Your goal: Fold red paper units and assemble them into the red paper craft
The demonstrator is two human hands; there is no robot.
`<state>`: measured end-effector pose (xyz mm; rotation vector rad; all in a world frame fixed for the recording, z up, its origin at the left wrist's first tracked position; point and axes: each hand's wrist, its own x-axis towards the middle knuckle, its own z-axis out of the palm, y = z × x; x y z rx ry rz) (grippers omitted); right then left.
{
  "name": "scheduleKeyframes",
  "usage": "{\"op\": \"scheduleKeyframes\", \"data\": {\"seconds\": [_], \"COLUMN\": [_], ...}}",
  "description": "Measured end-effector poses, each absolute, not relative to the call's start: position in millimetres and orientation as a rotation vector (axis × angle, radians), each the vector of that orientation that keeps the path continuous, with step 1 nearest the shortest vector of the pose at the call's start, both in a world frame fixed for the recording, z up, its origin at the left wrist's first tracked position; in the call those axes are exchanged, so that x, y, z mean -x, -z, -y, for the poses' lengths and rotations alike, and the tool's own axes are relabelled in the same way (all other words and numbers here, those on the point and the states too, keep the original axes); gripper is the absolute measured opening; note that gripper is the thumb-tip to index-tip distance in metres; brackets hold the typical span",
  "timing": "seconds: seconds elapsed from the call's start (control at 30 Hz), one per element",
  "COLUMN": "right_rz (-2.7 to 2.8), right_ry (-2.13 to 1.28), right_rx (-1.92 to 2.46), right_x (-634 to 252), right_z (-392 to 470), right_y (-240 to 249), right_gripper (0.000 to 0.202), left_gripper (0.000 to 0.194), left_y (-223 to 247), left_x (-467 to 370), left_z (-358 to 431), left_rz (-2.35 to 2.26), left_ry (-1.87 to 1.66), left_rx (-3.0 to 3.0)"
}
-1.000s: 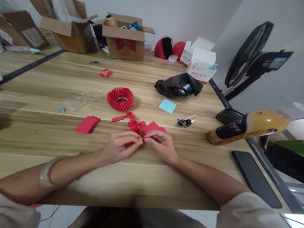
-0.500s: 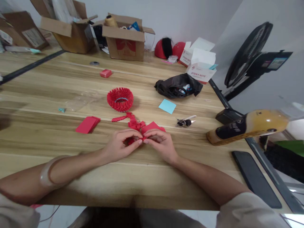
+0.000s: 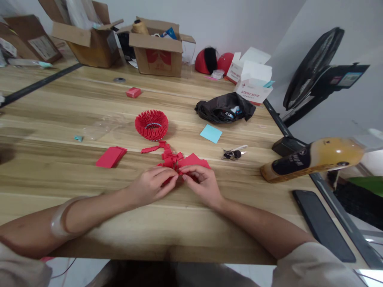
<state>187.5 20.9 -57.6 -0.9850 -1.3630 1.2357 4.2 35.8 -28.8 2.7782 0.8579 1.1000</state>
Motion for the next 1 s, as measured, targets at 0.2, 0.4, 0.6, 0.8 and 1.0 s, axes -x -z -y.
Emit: {"op": "scheduleKeyframes", "data": {"seconds": [0.2, 0.4, 0.6, 0.8, 1.0], "right_rz": [1.384, 1.514, 1.614, 1.718, 1.704], "right_ry": [-1.136, -1.045, -0.887, -0.771, -0.992], "right_rx": [1.057, 1.012, 0.953, 0.875, 0.873], "right_x": [-188.0, -187.9, -187.6, -187.3, -188.6], "right_z": [-20.2, -17.5, -16.3, -14.4, -15.0], "right_y": [58.5, 53.9, 50.7, 46.7, 45.0], "right_gripper": [0.012, 0.010, 0.010, 0.011, 0.018], "left_gripper": [0.009, 0.008, 0.009, 0.010, 0.014], "left_y": [27.7, 29.1, 24.6, 23.4, 23.0], "left_x": [-5.2, -6.1, -6.7, -7.4, -5.7], "left_z": [-33.9, -34.5, -34.6, -35.1, -33.8], "left_rz": [-0.982, -0.945, -0.907, -0.919, -0.910], "left_ry": [-1.105, -1.100, -1.095, -1.127, -1.090], "left_rx": [-2.663, -2.615, -2.578, -2.584, -2.582]}}
